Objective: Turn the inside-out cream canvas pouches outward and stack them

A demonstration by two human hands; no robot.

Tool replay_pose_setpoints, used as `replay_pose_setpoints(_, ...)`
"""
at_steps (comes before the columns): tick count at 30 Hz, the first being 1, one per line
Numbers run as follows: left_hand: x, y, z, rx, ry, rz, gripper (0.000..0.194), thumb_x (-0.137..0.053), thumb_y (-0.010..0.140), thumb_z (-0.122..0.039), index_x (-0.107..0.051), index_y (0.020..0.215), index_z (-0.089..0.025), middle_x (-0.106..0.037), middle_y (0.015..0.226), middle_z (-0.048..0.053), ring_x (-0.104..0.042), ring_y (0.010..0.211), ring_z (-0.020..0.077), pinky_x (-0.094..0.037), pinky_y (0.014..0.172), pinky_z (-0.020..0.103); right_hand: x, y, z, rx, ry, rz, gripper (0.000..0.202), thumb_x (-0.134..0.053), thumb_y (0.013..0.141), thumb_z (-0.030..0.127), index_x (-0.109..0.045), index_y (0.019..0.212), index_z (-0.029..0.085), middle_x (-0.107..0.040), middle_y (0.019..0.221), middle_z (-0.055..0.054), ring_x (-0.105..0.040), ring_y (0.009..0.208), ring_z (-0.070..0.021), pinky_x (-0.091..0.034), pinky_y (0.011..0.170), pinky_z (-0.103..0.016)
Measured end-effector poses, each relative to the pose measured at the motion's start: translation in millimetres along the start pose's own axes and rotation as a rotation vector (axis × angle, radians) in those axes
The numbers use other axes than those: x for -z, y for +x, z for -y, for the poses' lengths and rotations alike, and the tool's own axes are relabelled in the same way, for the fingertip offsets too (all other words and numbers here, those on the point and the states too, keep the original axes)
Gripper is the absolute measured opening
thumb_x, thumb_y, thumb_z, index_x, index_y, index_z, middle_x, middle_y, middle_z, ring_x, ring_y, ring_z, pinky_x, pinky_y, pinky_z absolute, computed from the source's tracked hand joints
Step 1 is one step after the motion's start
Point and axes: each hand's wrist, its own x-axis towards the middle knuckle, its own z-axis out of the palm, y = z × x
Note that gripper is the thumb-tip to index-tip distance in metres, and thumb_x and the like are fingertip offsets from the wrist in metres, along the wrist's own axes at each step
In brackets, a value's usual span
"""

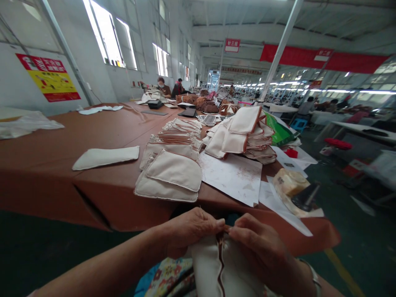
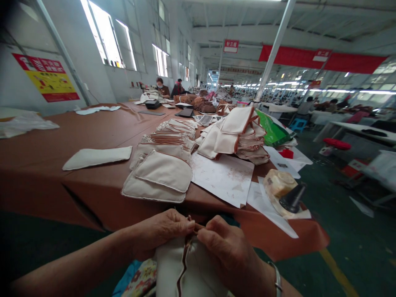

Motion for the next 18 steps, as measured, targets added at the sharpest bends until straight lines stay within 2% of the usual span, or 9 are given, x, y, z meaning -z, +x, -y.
replay_pose_setpoints(4, -1.1, 0, -4, -0.034, 0.092, 0.036, 0.048, -0.08, 0.066, -0.054, -0.06, 0.064, -0.011, -0.05, 0.059, -0.002, -0.037, 0.047, 0.0061, -0.027, 0.046, 0.021, 2, -5, -6, 0.063, -0.058, 0.016, 0.038, -0.047, 0.092, 0.007, -0.055, 0.123, 0.026, -0.058, 0.091, -0.007, -0.056, 0.074, -0.0175, -0.045, 0.061, -0.026)
replay_pose_setpoints(7, -1.1, -1, -5, -0.088, 0.224, 0.059, 0.049, -0.075, 0.07, -0.057, -0.057, 0.064, -0.012, -0.046, 0.057, -0.004, -0.031, 0.049, 0.0059, -0.02, 0.047, 0.022, 4, -10, -8, 0.094, -0.132, 0.071, 0.044, -0.05, 0.091, 0.009, -0.049, 0.131, 0.029, -0.061, 0.096, -0.008, -0.058, 0.075, -0.0186, -0.046, 0.063, -0.028)
replay_pose_setpoints(10, -0.5, -2, -3, -0.18, 0.361, 0.075, 0.046, -0.068, 0.079, -0.055, -0.057, 0.068, -0.011, -0.045, 0.063, -0.003, -0.03, 0.056, 0.0076, -0.021, 0.051, 0.023, 4, -14, -5, 0.109, -0.095, 0.096, 0.045, -0.05, 0.092, 0.009, -0.046, 0.132, 0.029, -0.06, 0.102, -0.008, -0.059, 0.08, -0.0194, -0.047, 0.067, -0.029)
replay_pose_setpoints(12, -1.0, -3, -2, -0.254, 0.429, 0.086, 0.044, -0.064, 0.083, -0.053, -0.055, 0.07, -0.012, -0.045, 0.067, -0.002, -0.032, 0.06, 0.0088, -0.024, 0.054, 0.023, 4, -13, 0, 0.027, 0.044, 0.033, 0.034, -0.048, 0.094, 0.012, -0.049, 0.124, 0.028, -0.061, 0.102, -0.007, -0.06, 0.085, -0.0194, -0.047, 0.071, -0.029)
replay_pose_setpoints(15, -4.5, -6, -4, -0.314, 0.492, 0.094, 0.041, -0.06, 0.085, -0.051, -0.052, 0.07, -0.013, -0.045, 0.069, -0.001, -0.034, 0.063, 0.0099, -0.028, 0.055, 0.022, 11, -3, 9, -0.251, 0.267, -0.056, 0.017, -0.041, 0.1, 0.023, -0.054, 0.111, 0.025, -0.062, 0.094, -0.004, -0.06, 0.085, -0.0173, -0.046, 0.072, -0.026)
replay_pose_setpoints(16, -6.3, -7, -6, -0.324, 0.514, 0.092, 0.041, -0.059, 0.086, -0.05, -0.051, 0.07, -0.013, -0.045, 0.069, -0.001, -0.035, 0.063, 0.01, -0.028, 0.056, 0.022, 15, 3, 12, -0.334, 0.324, -0.037, 0.018, -0.039, 0.102, 0.027, -0.056, 0.107, 0.024, -0.061, 0.091, -0.003, -0.059, 0.082, -0.0163, -0.045, 0.071, -0.025)
replay_pose_setpoints(18, -10.0, -9, -10, -0.36, 0.574, 0.077, 0.038, -0.057, 0.087, -0.047, -0.05, 0.069, -0.014, -0.043, 0.068, -0.001, -0.035, 0.063, 0.0101, -0.029, 0.055, 0.022, 25, 18, 15, -0.407, 0.413, 0.088, 0.027, -0.037, 0.103, 0.034, -0.059, 0.097, 0.02, -0.059, 0.086, -0.002, -0.055, 0.077, -0.0147, -0.043, 0.068, -0.024)
